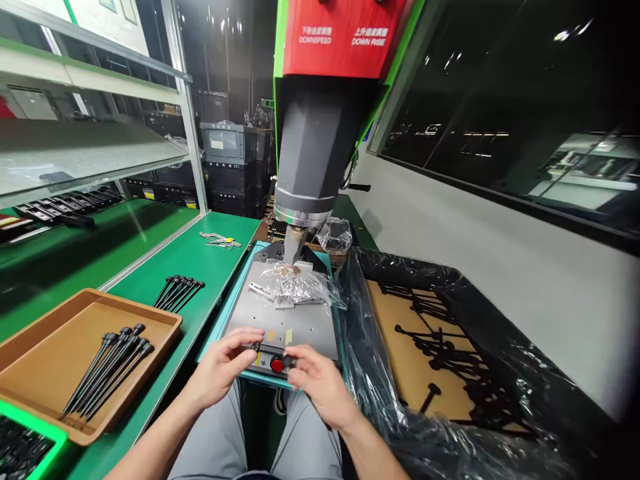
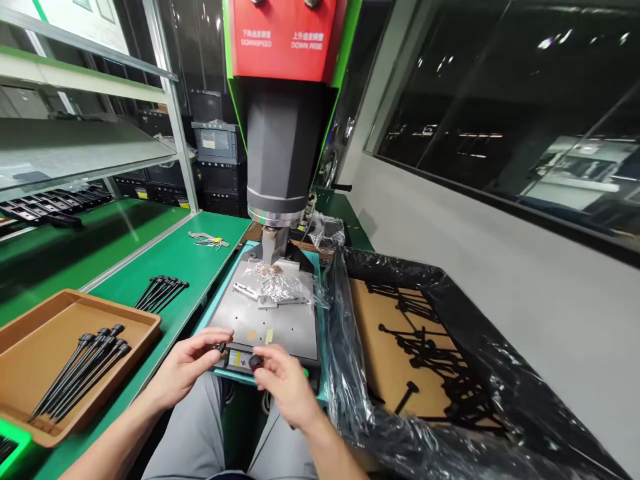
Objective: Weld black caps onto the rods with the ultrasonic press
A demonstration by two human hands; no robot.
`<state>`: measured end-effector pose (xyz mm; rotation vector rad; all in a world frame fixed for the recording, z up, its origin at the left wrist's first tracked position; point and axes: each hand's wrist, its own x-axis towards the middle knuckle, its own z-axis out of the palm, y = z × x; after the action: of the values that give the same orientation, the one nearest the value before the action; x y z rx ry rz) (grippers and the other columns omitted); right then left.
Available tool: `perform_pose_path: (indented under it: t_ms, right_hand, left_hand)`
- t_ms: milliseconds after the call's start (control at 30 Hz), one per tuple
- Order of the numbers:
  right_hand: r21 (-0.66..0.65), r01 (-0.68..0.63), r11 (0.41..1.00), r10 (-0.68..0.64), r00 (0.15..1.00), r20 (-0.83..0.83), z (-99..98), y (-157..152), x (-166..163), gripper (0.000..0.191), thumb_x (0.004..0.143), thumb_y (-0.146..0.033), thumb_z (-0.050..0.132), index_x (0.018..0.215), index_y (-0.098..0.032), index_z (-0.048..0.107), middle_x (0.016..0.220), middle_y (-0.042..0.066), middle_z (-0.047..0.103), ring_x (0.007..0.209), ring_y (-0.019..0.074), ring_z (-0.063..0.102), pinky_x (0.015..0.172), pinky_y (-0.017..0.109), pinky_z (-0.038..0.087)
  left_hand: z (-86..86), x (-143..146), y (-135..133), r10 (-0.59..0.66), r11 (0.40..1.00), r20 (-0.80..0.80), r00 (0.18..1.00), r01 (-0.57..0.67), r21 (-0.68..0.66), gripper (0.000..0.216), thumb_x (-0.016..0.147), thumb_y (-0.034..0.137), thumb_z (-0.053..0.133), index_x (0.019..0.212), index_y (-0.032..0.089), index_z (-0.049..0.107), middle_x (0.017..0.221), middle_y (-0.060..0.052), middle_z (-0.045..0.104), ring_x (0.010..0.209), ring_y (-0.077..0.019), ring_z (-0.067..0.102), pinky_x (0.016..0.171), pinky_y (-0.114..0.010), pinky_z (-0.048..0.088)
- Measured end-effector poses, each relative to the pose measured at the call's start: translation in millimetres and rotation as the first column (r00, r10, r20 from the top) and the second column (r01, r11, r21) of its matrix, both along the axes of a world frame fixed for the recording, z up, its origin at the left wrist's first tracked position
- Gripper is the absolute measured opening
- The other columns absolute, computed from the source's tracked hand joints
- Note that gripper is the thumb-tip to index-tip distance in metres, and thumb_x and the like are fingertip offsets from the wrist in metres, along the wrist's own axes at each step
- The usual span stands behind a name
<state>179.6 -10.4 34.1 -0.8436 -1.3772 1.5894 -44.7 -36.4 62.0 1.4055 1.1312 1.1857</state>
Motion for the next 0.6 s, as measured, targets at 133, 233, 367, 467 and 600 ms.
perform_pose_path:
  t_ms: [133,233,367,467,600]
  right_hand:
    - [0.003,-0.007,1.000,0.008,0.989,-0.145,-7.8,-0.8,-33.1,0.034,0.073,-0.031,0.076,0.105,-0.022,0.068,0.086,0.002,0.063,0.065,0.0145,0.062,0.061,0.029,0.051]
    - [-0.030,0.017,0.999,-0.022,0.988,-0.156,-6.4,-1.2,-42.0,0.030,0.074,-0.030,0.076,0.100,-0.019,0.066,0.076,0.001,0.065,0.064,0.0158,0.063,0.059,0.028,0.051]
    - [0.023,0.029,0.999,-0.028,0.997,-0.073,-0.7,-4.3,-44.1,0.018,0.075,-0.025,0.071,0.091,-0.017,0.068,0.068,0.001,0.065,0.062,0.0155,0.062,0.057,0.027,0.049]
    - [0.104,0.075,0.992,-0.078,0.997,0.026,3.4,-6.8,-42.2,0.015,0.077,-0.020,0.066,0.092,-0.018,0.070,0.070,0.001,0.066,0.063,0.0155,0.061,0.058,0.027,0.049]
    - [0.227,0.110,0.968,-0.149,0.975,0.162,2.6,-8.0,-39.6,0.017,0.079,-0.016,0.062,0.092,-0.021,0.071,0.076,0.001,0.068,0.066,0.0151,0.061,0.063,0.028,0.049]
  left_hand:
    - [-1.1,5.9,-2.4,-0.036,0.999,0.047,0.998,0.034,0.030,0.025,0.081,0.033,0.067,0.104,0.024,0.074,0.096,-0.005,0.061,0.093,-0.0200,0.057,0.085,-0.033,0.047]
    - [-4.2,5.0,-2.7,-0.052,0.999,0.096,0.994,0.053,-0.001,0.025,0.080,0.032,0.069,0.104,0.026,0.075,0.093,-0.004,0.058,0.089,-0.0186,0.056,0.081,-0.031,0.047]
    - [-8.0,3.1,-1.0,-0.052,0.998,0.128,0.990,0.054,-0.011,0.024,0.080,0.030,0.070,0.103,0.027,0.075,0.094,-0.004,0.057,0.089,-0.0178,0.055,0.082,-0.031,0.046]
    - [-9.6,2.7,-0.4,-0.065,0.998,0.139,0.988,0.068,-0.017,0.024,0.079,0.031,0.070,0.103,0.027,0.075,0.094,-0.004,0.056,0.088,-0.0179,0.055,0.080,-0.031,0.046]
    - [-10.0,3.6,-0.5,-0.068,0.997,0.143,0.987,0.071,-0.011,0.026,0.079,0.032,0.070,0.104,0.027,0.075,0.095,-0.005,0.056,0.087,-0.0177,0.054,0.078,-0.031,0.046]
